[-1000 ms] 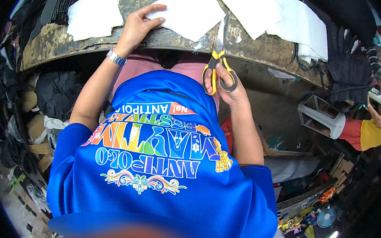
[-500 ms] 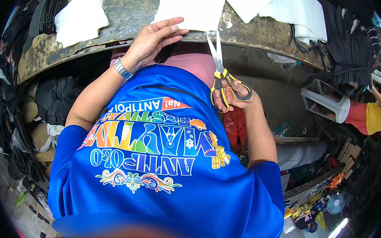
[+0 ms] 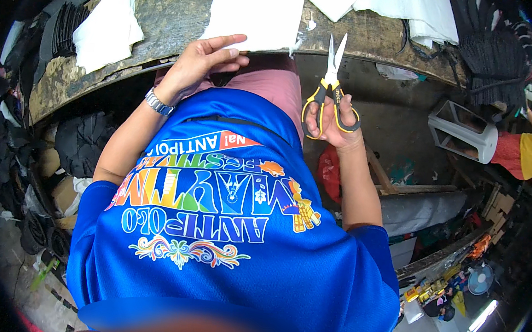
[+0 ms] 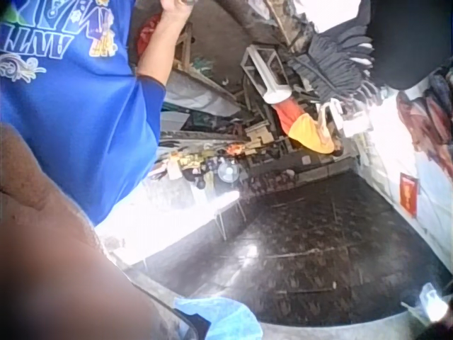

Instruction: The person uses yellow-handled scissors to cut white fabric pieces on a worktable. They repeatedly trim and separate sections, stacking the cut pieces to the side. The camera is head-mounted and shows the hands and work surface throughout.

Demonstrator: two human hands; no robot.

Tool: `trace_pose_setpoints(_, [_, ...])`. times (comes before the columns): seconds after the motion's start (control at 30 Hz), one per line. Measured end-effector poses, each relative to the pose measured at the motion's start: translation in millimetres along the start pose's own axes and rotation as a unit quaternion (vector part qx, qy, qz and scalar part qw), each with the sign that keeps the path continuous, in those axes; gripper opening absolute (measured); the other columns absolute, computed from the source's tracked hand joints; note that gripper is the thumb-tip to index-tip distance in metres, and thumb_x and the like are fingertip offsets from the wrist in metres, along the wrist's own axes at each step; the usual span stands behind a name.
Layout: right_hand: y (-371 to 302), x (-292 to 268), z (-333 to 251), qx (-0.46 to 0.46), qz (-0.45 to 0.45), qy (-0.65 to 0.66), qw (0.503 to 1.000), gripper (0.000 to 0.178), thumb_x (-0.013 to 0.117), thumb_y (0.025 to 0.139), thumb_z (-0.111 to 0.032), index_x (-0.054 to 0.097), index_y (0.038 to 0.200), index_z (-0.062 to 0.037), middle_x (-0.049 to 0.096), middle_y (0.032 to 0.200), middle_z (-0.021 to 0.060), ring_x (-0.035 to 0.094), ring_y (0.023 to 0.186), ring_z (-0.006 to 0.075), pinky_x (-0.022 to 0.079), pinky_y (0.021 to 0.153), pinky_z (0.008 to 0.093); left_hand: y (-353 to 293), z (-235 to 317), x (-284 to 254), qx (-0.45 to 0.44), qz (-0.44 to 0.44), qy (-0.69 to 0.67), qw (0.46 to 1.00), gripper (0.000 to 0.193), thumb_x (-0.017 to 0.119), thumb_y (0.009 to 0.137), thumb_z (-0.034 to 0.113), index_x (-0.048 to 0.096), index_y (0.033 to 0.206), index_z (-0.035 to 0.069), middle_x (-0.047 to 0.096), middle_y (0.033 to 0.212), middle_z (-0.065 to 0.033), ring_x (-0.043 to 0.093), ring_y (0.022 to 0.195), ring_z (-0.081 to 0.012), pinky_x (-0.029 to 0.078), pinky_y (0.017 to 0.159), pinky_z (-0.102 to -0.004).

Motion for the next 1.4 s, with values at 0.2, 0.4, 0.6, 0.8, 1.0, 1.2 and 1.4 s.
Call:
trace_pose_setpoints(0.2, [-13, 8, 13, 0.035, 0.001, -0.111, 0.993, 0.063, 0.062, 0.083, -0.065, 0.057, 0.101, -0.0040, 0.060, 0.071, 0.0129, 0.058, 0.054, 0.0194, 0.042, 0.043, 0.0254, -12, 17, 19, 0.021, -0.128, 0.300, 0.945, 0.047, 0.067, 0.091, 0.015, 0.054, 0.136, 0.008, 0.065, 0.071, 0.0031, 0.059, 0.058, -0.0043, 0.045, 0.051, -0.0194])
trace_pose_setpoints(0.4, [-15, 5, 18, 0.060, 0.002, -0.146, 0.987, 0.063, 0.065, 0.082, -0.062, 0.055, 0.095, -0.0008, 0.060, 0.067, 0.0142, 0.055, 0.049, 0.0159, 0.040, 0.042, 0.0228, 8, 58, 54, 0.403, -0.081, 0.557, 0.722, 0.038, 0.074, 0.074, 0.012, 0.060, 0.109, 0.009, 0.057, 0.109, -0.0086, 0.056, 0.103, -0.0287, 0.048, 0.088, -0.0383])
trace_pose_setpoints(0.6, [-28, 1, 21, 0.079, 0.023, -0.186, 0.979, 0.065, 0.066, 0.079, -0.065, 0.056, 0.092, -0.0014, 0.062, 0.069, 0.0161, 0.058, 0.050, 0.0168, 0.039, 0.040, 0.0219, 29, 42, 44, 0.415, -0.072, 0.542, 0.727, 0.022, 0.075, 0.074, 0.012, 0.064, 0.093, 0.009, 0.059, 0.110, -0.0069, 0.056, 0.106, -0.0272, 0.046, 0.093, -0.0373])
trace_pose_setpoints(0.8, [-18, 11, 28, 0.077, -0.004, -0.169, 0.983, 0.069, 0.066, 0.077, -0.067, 0.057, 0.095, -0.0008, 0.062, 0.070, 0.0165, 0.060, 0.053, 0.0196, 0.042, 0.042, 0.0231, 30, 43, 24, 0.388, -0.034, 0.465, 0.795, 0.011, 0.075, 0.080, 0.014, 0.068, 0.086, 0.007, 0.066, 0.103, -0.0049, 0.061, 0.100, -0.0230, 0.051, 0.087, -0.0338])
trace_pose_setpoints(1.0, [-18, 3, 30, 0.088, 0.001, -0.140, 0.986, 0.074, 0.070, 0.076, -0.064, 0.050, 0.109, -0.0018, 0.062, 0.081, 0.0146, 0.063, 0.059, 0.0234, 0.047, 0.045, 0.0273, 32, 44, 22, 0.390, -0.021, 0.450, 0.803, 0.011, 0.072, 0.083, 0.013, 0.066, 0.088, 0.005, 0.067, 0.099, -0.0057, 0.063, 0.096, -0.0231, 0.051, 0.086, -0.0328])
trace_pose_setpoints(1.2, [-18, -4, 32, 0.105, -0.001, -0.092, 0.990, 0.079, 0.075, 0.073, -0.061, 0.045, 0.120, -0.0044, 0.061, 0.096, 0.0160, 0.065, 0.066, 0.0270, 0.050, 0.050, 0.0306, 31, 44, 23, 0.398, -0.007, 0.429, 0.811, 0.013, 0.071, 0.084, 0.012, 0.063, 0.091, 0.005, 0.067, 0.098, -0.0062, 0.062, 0.094, -0.0232, 0.050, 0.085, -0.0324])
trace_pose_setpoints(1.4, [-6, -24, 32, 0.100, 0.014, -0.071, 0.992, 0.077, 0.078, 0.073, -0.057, 0.047, 0.125, -0.0087, 0.061, 0.100, 0.0156, 0.065, 0.082, 0.0295, 0.053, 0.069, 0.0336, 30, 44, 30, 0.421, -0.014, 0.421, 0.804, 0.012, 0.071, 0.084, 0.012, 0.063, 0.090, 0.006, 0.067, 0.097, -0.0055, 0.062, 0.094, -0.0232, 0.048, 0.089, -0.0332])
Point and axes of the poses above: each hand's wrist, its own y-axis towards the middle knuckle, its own x-axis out of the palm, z = x × y, the point moved 8 cm from there along y, towards the middle knuckle
